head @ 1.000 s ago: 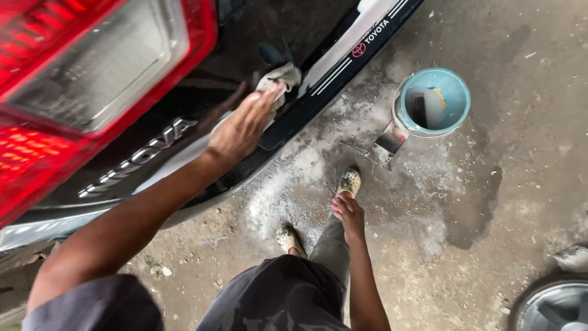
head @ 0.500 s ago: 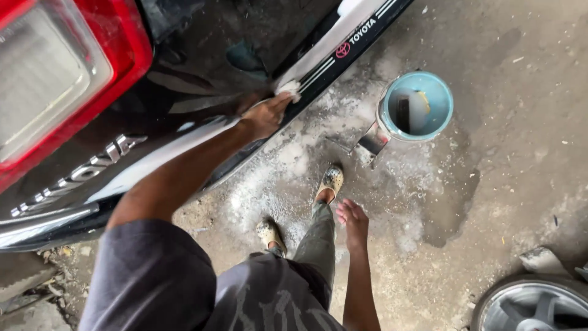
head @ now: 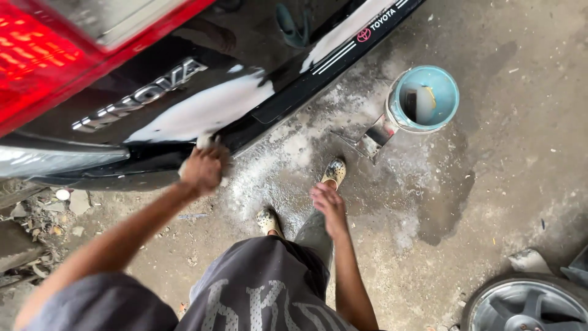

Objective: The person scrubs the rear bumper and tailgate of a black car using a soapy cloth. They repeatedly wipe the vehicle's surface, wring out the cloth, and dip it into a bucket of water to continue cleaning the lower sections.

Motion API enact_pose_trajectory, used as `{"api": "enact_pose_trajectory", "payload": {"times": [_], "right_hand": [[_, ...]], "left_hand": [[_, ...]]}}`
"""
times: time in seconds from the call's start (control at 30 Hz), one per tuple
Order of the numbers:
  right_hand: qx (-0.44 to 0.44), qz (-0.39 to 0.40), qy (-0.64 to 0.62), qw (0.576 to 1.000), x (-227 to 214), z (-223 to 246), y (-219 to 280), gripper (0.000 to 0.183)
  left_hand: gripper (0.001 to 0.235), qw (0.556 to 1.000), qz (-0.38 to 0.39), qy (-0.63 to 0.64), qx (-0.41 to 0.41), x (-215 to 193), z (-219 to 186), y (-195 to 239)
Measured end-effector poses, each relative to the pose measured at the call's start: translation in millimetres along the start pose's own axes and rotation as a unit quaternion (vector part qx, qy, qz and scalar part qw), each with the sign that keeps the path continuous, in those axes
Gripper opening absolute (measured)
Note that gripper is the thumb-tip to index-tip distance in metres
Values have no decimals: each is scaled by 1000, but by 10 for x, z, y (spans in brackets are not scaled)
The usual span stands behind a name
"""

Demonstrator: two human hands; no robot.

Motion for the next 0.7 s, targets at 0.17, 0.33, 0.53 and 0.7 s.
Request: {"api": "enact_pose_trajectory", "payload": {"times": [0.17,0.33,0.53,0.7], "right_hand": [[15,356,-350,866,1698,386,365,71],[-20,292,-326,899,1744,927,-30,63],[-344,199,-262,880,1516,2678,-1205,57],[-459,-67,-106,880,2684,2255,-1210,57]], "left_hand": [[102,754,-189,617,123,-220,-700,404],[93,672,-361,646,41,-140,-49,1489],[41,510,-299,792,-152,1676,-163,1662],[40,456,-179,847,-209,2540,-846,1746]]}}
Point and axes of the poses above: each hand's wrist, its own y-axis away from the middle knuckle, its own x-axis out of the palm, z = x × y, the point moved 7 cm from there along -y, towards the middle knuckle, and after that the axes turned 14 degrees about z, right-handed, at the moved point
